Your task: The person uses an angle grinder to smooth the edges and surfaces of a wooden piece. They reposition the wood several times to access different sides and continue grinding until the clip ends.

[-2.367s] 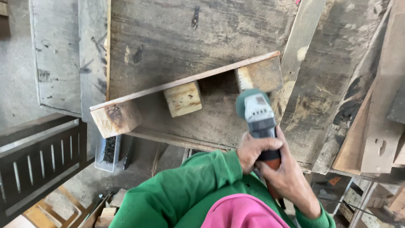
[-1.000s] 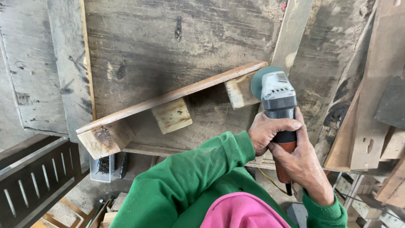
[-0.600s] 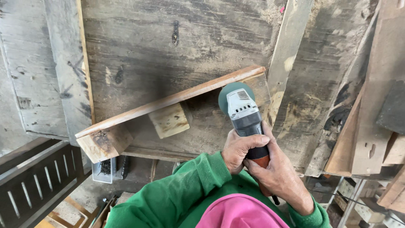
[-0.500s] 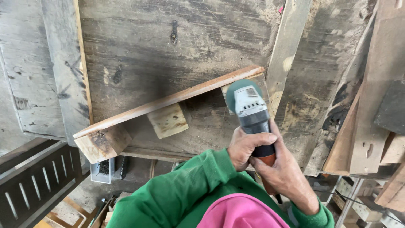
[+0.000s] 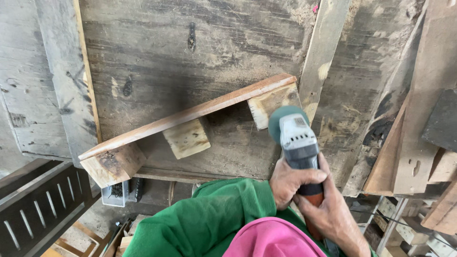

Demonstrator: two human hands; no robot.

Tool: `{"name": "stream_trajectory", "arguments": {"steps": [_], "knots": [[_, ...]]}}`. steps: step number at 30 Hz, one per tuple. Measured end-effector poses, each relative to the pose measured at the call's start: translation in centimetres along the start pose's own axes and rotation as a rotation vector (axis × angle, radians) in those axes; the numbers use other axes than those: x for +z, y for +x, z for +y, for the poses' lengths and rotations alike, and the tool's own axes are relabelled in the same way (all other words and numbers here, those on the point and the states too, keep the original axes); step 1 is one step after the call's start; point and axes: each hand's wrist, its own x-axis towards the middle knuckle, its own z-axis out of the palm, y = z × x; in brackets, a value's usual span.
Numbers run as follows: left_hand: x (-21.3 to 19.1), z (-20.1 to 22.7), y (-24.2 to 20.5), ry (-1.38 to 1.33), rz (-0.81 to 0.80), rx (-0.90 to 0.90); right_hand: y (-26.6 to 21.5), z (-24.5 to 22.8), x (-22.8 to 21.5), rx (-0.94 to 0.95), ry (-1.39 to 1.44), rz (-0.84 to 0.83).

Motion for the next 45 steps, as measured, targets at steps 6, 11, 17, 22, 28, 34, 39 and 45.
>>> {"name": "stream_trajectory", "arguments": {"steps": [6, 11, 17, 22, 28, 34, 39, 45], "knots": [[-0.1, 1.1, 1.3, 0.111, -0.044, 0.002, 0.9, -0.7, 0.1, -0.125, -0.029, 0.069], [-0.2, 0.9, 3.3, 0.058, -0.089, -0.048, 1.8, -0.9, -0.5, -0.134, 0.148, 0.084], [0.3, 0.4, 1.9, 0.067, -0.116, 0.006, 0.3, -0.6, -0.3, -0.283, 0.050, 0.100], [0.1, 0.5, 3.5, 0.098, -0.079, -0.065, 2.0, 0.7, -1.0, -0.019, 0.065, 0.105], [1.2, 1.6, 1.4, 0.089, -0.061, 0.010, 0.9, -0.3, -0.5, -0.278, 0.096, 0.057], [0.8, 2.1, 0.9, 0.046, -0.035, -0.031, 0.8, -0.5, -0.1, -0.205, 0.103, 0.044], [0.4, 3.3, 0.6, 0.055, -0.045, 0.084, 1.0, -2.4, 0.0, -0.264, -0.006, 0.026], [-0.7, 2.0, 1.3, 0.059, -0.021, 0.003, 1.5, -2.1, 0.3, -0.207, 0.112, 0.028]]}}
